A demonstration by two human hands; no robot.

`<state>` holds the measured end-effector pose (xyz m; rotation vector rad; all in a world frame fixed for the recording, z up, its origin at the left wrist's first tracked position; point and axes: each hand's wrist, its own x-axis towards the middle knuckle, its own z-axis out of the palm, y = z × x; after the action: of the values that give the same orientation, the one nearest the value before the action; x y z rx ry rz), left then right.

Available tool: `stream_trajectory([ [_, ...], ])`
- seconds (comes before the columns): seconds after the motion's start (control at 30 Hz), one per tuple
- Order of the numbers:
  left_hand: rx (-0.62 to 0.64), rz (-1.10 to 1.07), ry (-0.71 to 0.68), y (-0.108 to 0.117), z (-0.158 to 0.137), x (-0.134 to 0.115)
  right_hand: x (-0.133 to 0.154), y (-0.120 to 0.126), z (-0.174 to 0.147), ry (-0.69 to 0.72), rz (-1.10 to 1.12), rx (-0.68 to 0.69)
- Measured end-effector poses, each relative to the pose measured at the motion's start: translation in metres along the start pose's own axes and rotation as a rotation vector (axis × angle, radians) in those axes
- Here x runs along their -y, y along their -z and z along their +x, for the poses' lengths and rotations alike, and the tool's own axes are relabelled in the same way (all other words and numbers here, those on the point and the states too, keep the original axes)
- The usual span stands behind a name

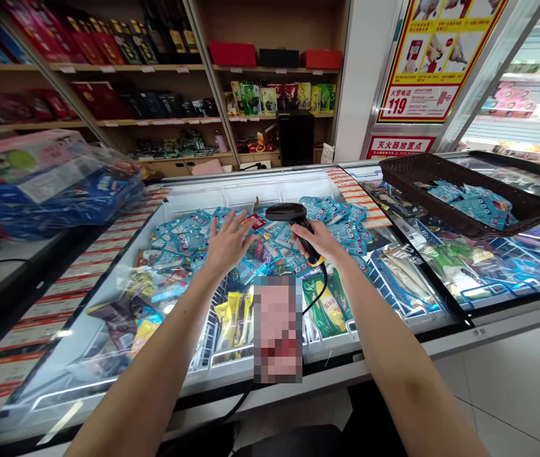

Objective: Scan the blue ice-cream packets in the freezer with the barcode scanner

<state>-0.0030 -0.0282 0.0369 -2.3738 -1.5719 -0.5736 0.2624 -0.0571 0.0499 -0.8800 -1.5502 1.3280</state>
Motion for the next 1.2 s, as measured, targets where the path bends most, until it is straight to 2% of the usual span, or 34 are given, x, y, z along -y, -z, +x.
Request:
stream_trajectory([
  [0.1, 0.117, -0.002, 0.046, -0.014, 0.001, 0.0, 0.001, 0.001, -0.002, -0.018, 0.002, 0.016],
  [0.23, 0.053, 0.009, 0.071, -0.02, -0.006, 0.02, -0.001, 0.002, -0.001, -0.044, -0.007, 0.036],
  [0.43, 0.01, 0.017, 0.115, -0.013, -0.013, 0.052, 0.003, 0.001, 0.002, -0.123, -0.006, 0.024],
  [0.57, -0.02, 0.001, 0.12, -0.008, -0.014, 0.056, 0.013, -0.001, 0.002, -0.173, -0.007, -0.045],
  [0.67, -0.119, -0.019, 0.098, -0.002, -0.014, 0.039, 0.016, -0.002, 0.001, -0.196, -0.003, -0.107],
  [0.73, -0.135, -0.079, 0.118, 0.002, -0.011, 0.021, 0.012, -0.003, 0.0, -0.178, 0.039, -0.165],
  [0.87, -0.023, -0.301, 0.161, 0.004, 0.004, -0.017, 0.0, -0.008, -0.004, -0.156, 0.091, -0.247],
  [0.97, 0.081, -0.44, 0.179, -0.004, 0.02, -0.04, -0.006, -0.009, -0.005, -0.137, 0.135, -0.248],
  [1.13, 0.155, -0.364, 0.286, -0.025, 0.038, -0.064, -0.011, -0.004, -0.002, -0.158, 0.14, -0.219],
  [1.2, 0.188, -0.423, 0.344, -0.031, 0.041, -0.065, -0.012, -0.003, -0.001, -0.163, 0.134, -0.208],
])
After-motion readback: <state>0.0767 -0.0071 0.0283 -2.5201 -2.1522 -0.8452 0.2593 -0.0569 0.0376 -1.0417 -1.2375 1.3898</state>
